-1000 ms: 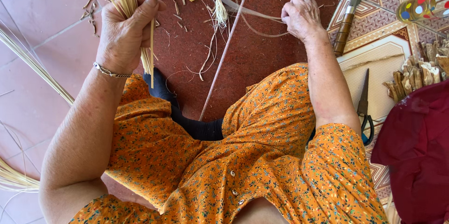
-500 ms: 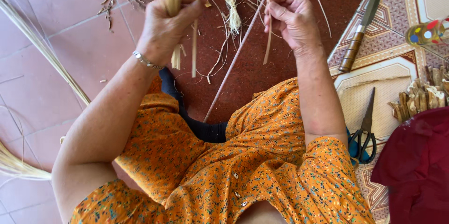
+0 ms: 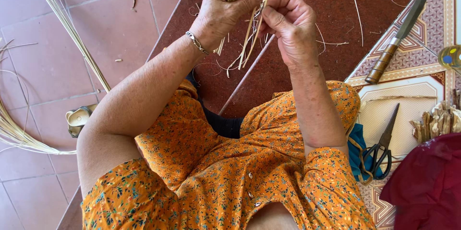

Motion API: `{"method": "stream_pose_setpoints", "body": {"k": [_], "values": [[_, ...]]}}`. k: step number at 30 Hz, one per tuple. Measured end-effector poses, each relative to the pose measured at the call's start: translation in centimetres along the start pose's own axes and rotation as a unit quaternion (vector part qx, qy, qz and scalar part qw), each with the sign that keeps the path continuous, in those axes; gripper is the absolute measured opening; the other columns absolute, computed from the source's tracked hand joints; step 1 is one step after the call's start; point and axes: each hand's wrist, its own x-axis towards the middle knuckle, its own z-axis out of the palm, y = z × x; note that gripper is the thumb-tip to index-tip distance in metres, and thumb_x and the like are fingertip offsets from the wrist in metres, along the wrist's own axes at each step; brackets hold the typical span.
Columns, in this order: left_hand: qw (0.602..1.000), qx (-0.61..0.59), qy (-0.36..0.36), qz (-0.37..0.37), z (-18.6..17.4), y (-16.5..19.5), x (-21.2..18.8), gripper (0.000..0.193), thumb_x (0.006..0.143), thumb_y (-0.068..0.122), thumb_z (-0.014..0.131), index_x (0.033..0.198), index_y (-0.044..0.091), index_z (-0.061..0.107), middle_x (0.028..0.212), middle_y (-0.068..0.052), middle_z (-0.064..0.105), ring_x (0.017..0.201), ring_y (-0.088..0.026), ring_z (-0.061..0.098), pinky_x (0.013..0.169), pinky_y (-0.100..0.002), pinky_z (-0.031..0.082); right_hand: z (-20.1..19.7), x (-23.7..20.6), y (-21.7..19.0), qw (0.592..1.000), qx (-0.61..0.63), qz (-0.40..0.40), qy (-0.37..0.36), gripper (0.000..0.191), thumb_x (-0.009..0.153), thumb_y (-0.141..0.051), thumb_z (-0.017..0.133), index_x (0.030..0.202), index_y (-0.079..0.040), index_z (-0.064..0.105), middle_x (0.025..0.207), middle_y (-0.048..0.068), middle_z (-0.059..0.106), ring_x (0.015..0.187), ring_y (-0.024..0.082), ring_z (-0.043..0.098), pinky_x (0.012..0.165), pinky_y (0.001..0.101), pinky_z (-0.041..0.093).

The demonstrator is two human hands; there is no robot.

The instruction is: The person splits dried palm leaves into thin strips using a knife and scissors, then ties a bundle of strips with a thin fiber. They trim excess fibers from a partially woven basket and tuck the ends into the weave using the knife.

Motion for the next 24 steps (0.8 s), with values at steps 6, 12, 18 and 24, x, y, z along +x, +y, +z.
{"method": "stream_pose_setpoints", "body": {"k": [6, 12, 18, 24], "values": [[1.000, -0.025, -0.007, -0.004, 0.4, 1.2, -0.4, 0.020, 0.099, 0.019, 0.078, 0.112, 0.003, 0.078, 0.094, 0.000, 0.076, 0.084, -0.005, 0.069, 0.075, -0.024, 0.060, 1.0, -0.4, 0.5, 0.998, -0.040, -0.044, 0.017, 0.010, 0.100, -0.001, 0.075, 0.105, 0.000, 0.066, 0.094, 0.011, 0.074, 0.079, 0.015, 0.072, 0.069, 0.0321, 0.064], [0.992, -0.066, 0.008, -0.105, 0.9, 3.1, -0.8, 0.022, 0.094, 0.025, 0.079, 0.103, 0.005, 0.076, 0.069, 0.004, 0.064, 0.051, -0.002, 0.049, 0.042, -0.021, 0.037, 1.6, -0.9, 1.6, 0.995, -0.076, -0.045, 0.051, 0.008, 0.098, -0.006, 0.072, 0.104, -0.003, 0.068, 0.092, 0.008, 0.073, 0.074, 0.011, 0.070, 0.065, 0.0277, 0.064], [0.991, -0.086, 0.008, -0.102, 1.3, 3.9, -0.8, 0.023, 0.093, 0.025, 0.079, 0.105, 0.006, 0.075, 0.066, 0.006, 0.061, 0.048, -0.003, 0.047, 0.041, -0.023, 0.038, 2.1, -3.0, 2.9, 0.968, -0.223, -0.093, 0.074, 0.013, 0.093, -0.001, 0.077, 0.105, 0.000, 0.073, 0.086, 0.007, 0.075, 0.071, 0.008, 0.067, 0.060, 0.0222, 0.056], [0.992, -0.083, -0.030, -0.089, 1.2, 4.0, -1.2, 0.026, 0.097, 0.029, 0.075, 0.112, 0.007, 0.078, 0.066, 0.007, 0.058, 0.049, -0.001, 0.045, 0.041, -0.022, 0.037, 2.2, -2.9, 2.8, 0.979, -0.165, -0.090, 0.075, 0.007, 0.096, 0.000, 0.074, 0.102, 0.000, 0.071, 0.088, 0.007, 0.074, 0.077, 0.008, 0.070, 0.069, 0.0243, 0.062]]}}
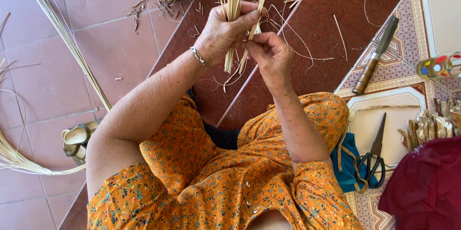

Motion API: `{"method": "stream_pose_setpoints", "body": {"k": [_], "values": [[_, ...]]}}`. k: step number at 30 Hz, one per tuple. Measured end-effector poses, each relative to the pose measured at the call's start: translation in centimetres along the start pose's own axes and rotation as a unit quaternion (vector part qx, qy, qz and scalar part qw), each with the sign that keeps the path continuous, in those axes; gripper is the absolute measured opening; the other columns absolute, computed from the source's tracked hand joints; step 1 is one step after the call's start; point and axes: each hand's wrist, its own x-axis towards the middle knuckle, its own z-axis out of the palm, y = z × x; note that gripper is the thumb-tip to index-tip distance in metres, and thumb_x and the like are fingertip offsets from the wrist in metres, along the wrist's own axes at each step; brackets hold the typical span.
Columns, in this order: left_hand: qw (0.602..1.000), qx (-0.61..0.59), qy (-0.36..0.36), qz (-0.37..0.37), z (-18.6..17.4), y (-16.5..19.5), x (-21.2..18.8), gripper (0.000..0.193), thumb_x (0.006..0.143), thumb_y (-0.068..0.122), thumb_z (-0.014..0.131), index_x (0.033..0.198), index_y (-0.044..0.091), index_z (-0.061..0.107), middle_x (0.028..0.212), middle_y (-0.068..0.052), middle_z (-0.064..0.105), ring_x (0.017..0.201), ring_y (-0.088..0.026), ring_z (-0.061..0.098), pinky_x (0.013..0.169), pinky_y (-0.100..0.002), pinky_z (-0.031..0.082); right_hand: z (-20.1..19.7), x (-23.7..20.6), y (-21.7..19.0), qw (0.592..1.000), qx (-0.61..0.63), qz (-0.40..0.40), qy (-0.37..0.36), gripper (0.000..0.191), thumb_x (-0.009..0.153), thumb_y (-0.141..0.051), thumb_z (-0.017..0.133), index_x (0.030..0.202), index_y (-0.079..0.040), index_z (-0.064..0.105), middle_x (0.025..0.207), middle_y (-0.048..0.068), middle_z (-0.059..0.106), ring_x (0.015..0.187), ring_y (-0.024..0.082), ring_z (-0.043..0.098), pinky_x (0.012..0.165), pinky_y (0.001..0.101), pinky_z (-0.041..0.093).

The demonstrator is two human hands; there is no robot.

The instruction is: The person splits dried palm leaves into thin strips using a knife and scissors, then ties a bundle of strips with a thin fiber. They trim excess fibers from a partially woven basket and tuck the ends into the weave using the knife.

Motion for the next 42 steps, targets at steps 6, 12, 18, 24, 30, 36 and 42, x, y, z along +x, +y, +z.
{"method": "stream_pose_setpoints", "body": {"k": [6, 12, 18, 24, 30, 36, 42], "values": [[0.999, 0.014, -0.019, 0.024, 0.1, 0.2, -0.1, 0.024, 0.101, 0.024, 0.073, 0.114, 0.004, 0.076, 0.087, 0.002, 0.074, 0.058, 0.000, 0.053, 0.048, -0.021, 0.042, 0.9, 0.0, -0.5, 0.998, -0.022, -0.050, -0.007, 0.005, 0.098, -0.003, 0.075, 0.101, -0.001, 0.071, 0.087, 0.008, 0.075, 0.076, 0.011, 0.073, 0.068, 0.0242, 0.064], [0.998, 0.059, -0.023, 0.017, 0.5, 1.6, -1.0, 0.017, 0.101, 0.017, 0.069, 0.110, 0.004, 0.074, 0.082, 0.002, 0.072, 0.054, 0.000, 0.052, 0.045, -0.019, 0.040, 0.4, -1.0, -1.3, 0.995, -0.098, -0.017, 0.012, 0.010, 0.094, -0.006, 0.075, 0.103, -0.002, 0.075, 0.088, 0.011, 0.078, 0.076, 0.012, 0.074, 0.069, 0.0245, 0.064], [0.998, -0.011, -0.032, -0.058, -0.6, 2.5, -1.5, 0.011, 0.099, 0.010, 0.069, 0.105, 0.003, 0.074, 0.073, 0.000, 0.064, 0.047, -0.001, 0.042, 0.039, -0.020, 0.030, -7.3, -5.1, -2.1, 0.986, -0.162, -0.007, 0.032, 0.013, 0.097, -0.016, 0.073, 0.100, -0.003, 0.075, 0.092, 0.010, 0.078, 0.080, 0.013, 0.077, 0.068, 0.0266, 0.066], [0.997, -0.010, -0.015, -0.077, -2.8, 2.5, -2.1, 0.010, 0.092, 0.006, 0.068, 0.100, 0.007, 0.075, 0.076, -0.002, 0.067, 0.046, -0.002, 0.039, 0.040, -0.021, 0.028, -19.7, -14.0, -2.0, 0.957, -0.102, 0.026, 0.271, 0.008, 0.100, -0.008, 0.073, 0.104, -0.002, 0.072, 0.093, 0.011, 0.075, 0.079, 0.013, 0.071, 0.071, 0.0269, 0.061], [0.996, 0.013, -0.019, -0.086, -3.8, 2.6, -3.4, 0.012, 0.090, 0.005, 0.065, 0.098, 0.007, 0.075, 0.080, -0.005, 0.068, 0.052, -0.005, 0.043, 0.043, -0.022, 0.028, -26.1, -24.2, 0.5, 0.892, -0.273, 0.078, 0.353, 0.009, 0.103, -0.008, 0.073, 0.107, 0.000, 0.073, 0.094, 0.011, 0.073, 0.079, 0.013, 0.068, 0.072, 0.0260, 0.057], [0.995, 0.006, -0.039, -0.091, -4.6, 2.4, -4.1, 0.014, 0.090, 0.003, 0.061, 0.098, 0.002, 0.073, 0.077, -0.006, 0.063, 0.054, -0.007, 0.042, 0.044, -0.022, 0.026, -26.0, -31.0, 0.1, 0.774, -0.539, 0.098, 0.316, 0.014, 0.092, -0.011, 0.081, 0.099, -0.002, 0.073, 0.088, 0.012, 0.072, 0.072, 0.025, 0.070, 0.069, 0.0367, 0.055], [0.995, -0.005, -0.054, -0.085, -5.9, 1.7, -5.0, 0.013, 0.096, 0.002, 0.061, 0.099, -0.004, 0.072, 0.075, -0.008, 0.059, 0.059, -0.010, 0.045, 0.049, -0.022, 0.027, -26.7, -31.8, -0.9, 0.743, -0.589, 0.019, 0.318, 0.013, 0.094, -0.011, 0.082, 0.092, -0.004, 0.071, 0.087, 0.012, 0.067, 0.080, 0.033, 0.066, 0.073, 0.0443, 0.052]]}}
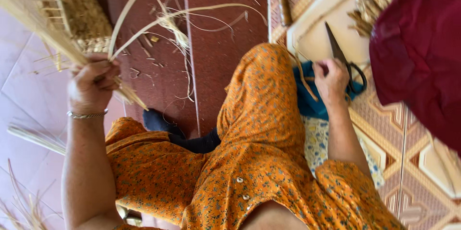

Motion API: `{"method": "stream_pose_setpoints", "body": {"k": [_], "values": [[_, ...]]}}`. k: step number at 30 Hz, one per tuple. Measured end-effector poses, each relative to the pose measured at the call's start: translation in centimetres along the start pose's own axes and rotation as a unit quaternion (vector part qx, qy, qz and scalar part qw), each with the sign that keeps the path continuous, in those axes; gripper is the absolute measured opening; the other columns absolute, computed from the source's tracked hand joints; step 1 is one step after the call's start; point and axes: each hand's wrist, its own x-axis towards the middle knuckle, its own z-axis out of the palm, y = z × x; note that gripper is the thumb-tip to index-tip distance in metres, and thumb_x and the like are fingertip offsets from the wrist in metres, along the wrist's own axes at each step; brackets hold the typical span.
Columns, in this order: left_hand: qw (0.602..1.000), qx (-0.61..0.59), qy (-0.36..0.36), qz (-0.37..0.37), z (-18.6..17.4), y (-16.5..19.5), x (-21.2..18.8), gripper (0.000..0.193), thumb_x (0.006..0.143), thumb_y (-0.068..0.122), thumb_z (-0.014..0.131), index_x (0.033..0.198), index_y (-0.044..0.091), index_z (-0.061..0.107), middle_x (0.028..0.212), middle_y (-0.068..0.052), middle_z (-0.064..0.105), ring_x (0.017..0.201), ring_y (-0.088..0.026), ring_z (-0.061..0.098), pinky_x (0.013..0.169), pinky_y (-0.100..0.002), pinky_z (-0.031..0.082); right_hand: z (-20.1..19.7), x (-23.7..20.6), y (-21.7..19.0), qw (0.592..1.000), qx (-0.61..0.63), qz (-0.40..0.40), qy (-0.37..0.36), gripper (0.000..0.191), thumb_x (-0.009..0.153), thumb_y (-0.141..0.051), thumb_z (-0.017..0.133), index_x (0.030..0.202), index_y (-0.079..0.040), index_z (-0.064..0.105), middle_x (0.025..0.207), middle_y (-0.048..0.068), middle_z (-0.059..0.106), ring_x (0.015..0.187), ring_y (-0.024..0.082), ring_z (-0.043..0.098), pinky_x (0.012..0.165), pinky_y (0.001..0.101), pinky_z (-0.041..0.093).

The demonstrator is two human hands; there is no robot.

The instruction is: The person splits dried palm leaves into thin strips using a knife and scissors, then ties a bundle of strips with a thin fiber. They trim excess fibers from a partially woven basket and tuck the ends into the weave using the knife.

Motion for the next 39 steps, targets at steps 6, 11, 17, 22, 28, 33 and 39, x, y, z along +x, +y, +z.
{"method": "stream_pose_setpoints", "body": {"k": [6, 11, 17, 22, 28, 33, 39], "values": [[1.000, -0.004, 0.005, 0.005, -1.9, -0.3, -1.3, 0.010, 0.102, 0.004, 0.064, 0.104, -0.003, 0.071, 0.095, -0.015, 0.068, 0.068, -0.011, 0.048, 0.051, -0.019, 0.029, -1.3, -1.3, 4.1, 0.997, -0.043, 0.056, 0.036, 0.007, 0.099, -0.006, 0.078, 0.099, -0.005, 0.071, 0.100, 0.015, 0.066, 0.096, 0.035, 0.065, 0.084, 0.0468, 0.051], [1.000, -0.012, -0.008, -0.005, -1.9, -0.5, -1.2, 0.009, 0.102, 0.006, 0.068, 0.102, -0.003, 0.071, 0.087, -0.012, 0.065, 0.064, -0.010, 0.044, 0.049, -0.018, 0.027, -2.1, -2.7, 8.7, 0.973, -0.181, 0.141, -0.016, 0.018, 0.087, -0.010, 0.079, 0.103, -0.008, 0.070, 0.109, 0.018, 0.066, 0.105, 0.041, 0.063, 0.088, 0.0505, 0.050], [0.999, 0.017, -0.034, 0.010, -0.4, -0.5, 0.2, 0.012, 0.096, 0.009, 0.068, 0.097, -0.002, 0.073, 0.075, -0.007, 0.060, 0.059, -0.008, 0.041, 0.050, -0.021, 0.026, -2.2, -1.4, 9.6, 0.955, -0.090, 0.253, -0.129, 0.038, 0.091, -0.022, 0.077, 0.125, -0.009, 0.066, 0.109, 0.021, 0.072, 0.101, 0.043, 0.068, 0.089, 0.0521, 0.052], [0.998, 0.028, -0.045, -0.019, 0.7, -0.2, 0.8, 0.014, 0.092, 0.012, 0.068, 0.099, 0.001, 0.074, 0.071, -0.004, 0.057, 0.055, -0.007, 0.037, 0.048, -0.023, 0.025, -2.8, -0.1, 8.4, 0.957, 0.020, 0.254, -0.140, 0.053, 0.082, -0.018, 0.083, 0.128, -0.007, 0.061, 0.108, 0.017, 0.074, 0.099, 0.035, 0.072, 0.089, 0.0479, 0.055], [0.998, 0.034, -0.042, -0.018, 1.2, 0.0, 0.9, 0.013, 0.090, 0.012, 0.070, 0.097, 0.003, 0.074, 0.067, 0.000, 0.051, 0.054, -0.006, 0.035, 0.047, -0.024, 0.021, -4.1, 1.5, 6.5, 0.992, -0.120, 0.029, -0.041, 0.058, 0.081, -0.005, 0.083, 0.132, -0.004, 0.055, 0.098, 0.011, 0.069, 0.099, 0.034, 0.065, 0.088, 0.0461, 0.054], [0.999, 0.014, -0.037, -0.021, 1.4, 0.3, 1.4, 0.013, 0.089, 0.016, 0.072, 0.096, 0.005, 0.074, 0.067, 0.000, 0.052, 0.054, -0.006, 0.036, 0.046, -0.025, 0.021, -4.8, 3.0, -0.4, 0.875, 0.401, 0.223, -0.152, 0.076, 0.081, -0.027, 0.085, 0.145, -0.002, 0.052, 0.100, 0.004, 0.062, 0.077, 0.013, 0.056, 0.063, 0.0262, 0.046], [0.999, -0.004, -0.052, -0.007, 2.5, 0.3, 1.7, 0.011, 0.088, 0.013, 0.073, 0.094, 0.004, 0.074, 0.068, -0.001, 0.056, 0.054, -0.007, 0.038, 0.046, -0.025, 0.022, -3.8, 4.2, -10.5, 0.717, 0.601, 0.091, -0.341, 0.111, 0.084, -0.081, 0.061, 0.158, -0.001, 0.038, 0.096, 0.001, 0.052, 0.077, 0.009, 0.045, 0.065, 0.0227, 0.040]]}}
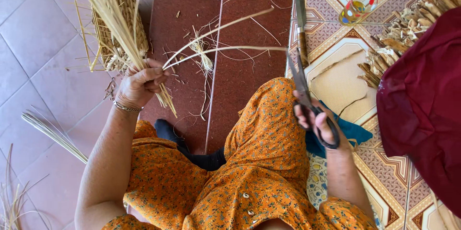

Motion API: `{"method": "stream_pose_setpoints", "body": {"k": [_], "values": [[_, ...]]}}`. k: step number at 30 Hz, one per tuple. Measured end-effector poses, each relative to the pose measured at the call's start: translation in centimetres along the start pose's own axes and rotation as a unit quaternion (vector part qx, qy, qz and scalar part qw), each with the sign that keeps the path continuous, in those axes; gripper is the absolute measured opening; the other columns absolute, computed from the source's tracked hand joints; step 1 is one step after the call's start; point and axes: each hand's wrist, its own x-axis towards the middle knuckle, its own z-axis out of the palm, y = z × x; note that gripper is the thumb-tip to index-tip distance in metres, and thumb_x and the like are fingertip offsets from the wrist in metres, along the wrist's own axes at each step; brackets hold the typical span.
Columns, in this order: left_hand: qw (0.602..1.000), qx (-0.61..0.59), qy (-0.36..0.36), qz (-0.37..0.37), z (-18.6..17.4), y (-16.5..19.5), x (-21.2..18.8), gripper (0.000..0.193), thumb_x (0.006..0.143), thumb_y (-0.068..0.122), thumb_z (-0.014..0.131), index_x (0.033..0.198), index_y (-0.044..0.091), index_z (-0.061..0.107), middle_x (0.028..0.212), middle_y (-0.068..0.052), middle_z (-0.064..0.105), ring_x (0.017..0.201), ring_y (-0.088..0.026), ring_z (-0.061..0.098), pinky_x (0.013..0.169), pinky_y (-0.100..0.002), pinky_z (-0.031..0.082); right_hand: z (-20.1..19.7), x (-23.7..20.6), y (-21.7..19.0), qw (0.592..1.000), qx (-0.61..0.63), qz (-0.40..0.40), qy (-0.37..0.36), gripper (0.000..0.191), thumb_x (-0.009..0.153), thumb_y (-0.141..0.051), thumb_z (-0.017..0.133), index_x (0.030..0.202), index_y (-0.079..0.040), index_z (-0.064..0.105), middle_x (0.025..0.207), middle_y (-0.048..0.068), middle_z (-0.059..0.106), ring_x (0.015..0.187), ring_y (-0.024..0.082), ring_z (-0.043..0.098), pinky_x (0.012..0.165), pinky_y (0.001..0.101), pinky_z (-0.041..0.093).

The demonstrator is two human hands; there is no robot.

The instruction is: The person splits dried palm leaves into thin strips using a knife and scissors, then ties a bundle of strips with a thin fiber. They trim excess fibers from a partially woven basket and tuck the ends into the weave using the knife.

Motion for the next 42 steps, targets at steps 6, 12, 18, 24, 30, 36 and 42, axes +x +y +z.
{"method": "stream_pose_setpoints", "body": {"k": [6, 12, 18, 24, 30, 36, 42], "values": [[1.000, 0.008, 0.002, -0.021, 0.7, 0.0, -0.4, 0.010, 0.088, 0.009, 0.070, 0.095, 0.003, 0.074, 0.077, -0.003, 0.066, 0.054, -0.006, 0.039, 0.045, -0.023, 0.025, 4.8, 6.4, -1.0, 0.995, 0.050, -0.063, -0.067, 0.117, 0.085, -0.089, 0.050, 0.163, -0.005, 0.030, 0.097, 0.002, 0.051, 0.080, 0.010, 0.044, 0.067, 0.0254, 0.039], [0.999, 0.034, 0.005, -0.011, 0.3, 0.0, -0.6, 0.010, 0.089, 0.009, 0.070, 0.096, 0.004, 0.074, 0.074, -0.002, 0.065, 0.056, -0.007, 0.042, 0.045, -0.023, 0.026, 7.4, 10.0, -2.8, 0.991, 0.036, -0.120, -0.037, 0.097, 0.096, -0.076, 0.050, 0.157, -0.001, 0.038, 0.086, 0.001, 0.052, 0.067, 0.007, 0.044, 0.053, 0.0225, 0.036], [0.999, 0.037, 0.031, 0.016, -0.9, 0.3, -1.3, 0.010, 0.090, 0.011, 0.072, 0.095, 0.003, 0.074, 0.067, 0.001, 0.055, 0.051, -0.006, 0.035, 0.045, -0.024, 0.024, 8.5, 12.3, -1.8, 0.986, -0.063, -0.153, 0.003, 0.072, 0.111, -0.059, 0.042, 0.148, 0.003, 0.049, 0.072, -0.002, 0.048, 0.057, 0.006, 0.041, 0.052, 0.0218, 0.035], [0.994, -0.044, 0.072, 0.072, -3.9, 1.6, -2.7, 0.008, 0.092, 0.010, 0.071, 0.096, 0.004, 0.073, 0.074, -0.005, 0.061, 0.057, -0.007, 0.040, 0.046, -0.022, 0.023, 9.6, 12.7, 2.5, 0.998, -0.007, -0.033, -0.058, 0.085, 0.100, -0.068, 0.049, 0.153, -0.001, 0.044, 0.085, 0.000, 0.053, 0.068, 0.007, 0.047, 0.060, 0.0233, 0.040], [0.986, -0.065, 0.106, 0.111, -6.7, 2.5, -4.4, 0.005, 0.093, 0.008, 0.069, 0.096, 0.005, 0.071, 0.080, -0.008, 0.063, 0.059, -0.008, 0.041, 0.047, -0.021, 0.024, 9.3, 12.7, 4.3, 0.986, 0.098, -0.070, -0.115, 0.107, 0.090, -0.086, 0.044, 0.160, -0.006, 0.034, 0.103, 0.004, 0.054, 0.087, 0.013, 0.048, 0.082, 0.0300, 0.043], [0.989, -0.063, 0.092, 0.099, -7.4, 2.1, -5.5, 0.009, 0.094, 0.008, 0.068, 0.099, 0.001, 0.071, 0.078, -0.007, 0.061, 0.060, -0.007, 0.041, 0.047, -0.021, 0.023, 9.9, 14.6, 2.4, 0.988, 0.099, -0.099, -0.070, 0.105, 0.094, -0.085, 0.037, 0.160, -0.003, 0.039, 0.093, 0.004, 0.053, 0.076, 0.012, 0.044, 0.070, 0.0263, 0.038], [0.990, -0.015, 0.112, 0.087, -7.6, 1.6, -6.2, 0.011, 0.093, 0.008, 0.067, 0.099, -0.001, 0.070, 0.077, -0.006, 0.059, 0.059, -0.007, 0.039, 0.048, -0.022, 0.024, 10.6, 15.4, 0.8, 0.992, 0.042, -0.115, -0.018, 0.084, 0.106, -0.069, 0.032, 0.151, 0.000, 0.046, 0.072, -0.001, 0.047, 0.054, 0.008, 0.039, 0.050, 0.0230, 0.033]]}}
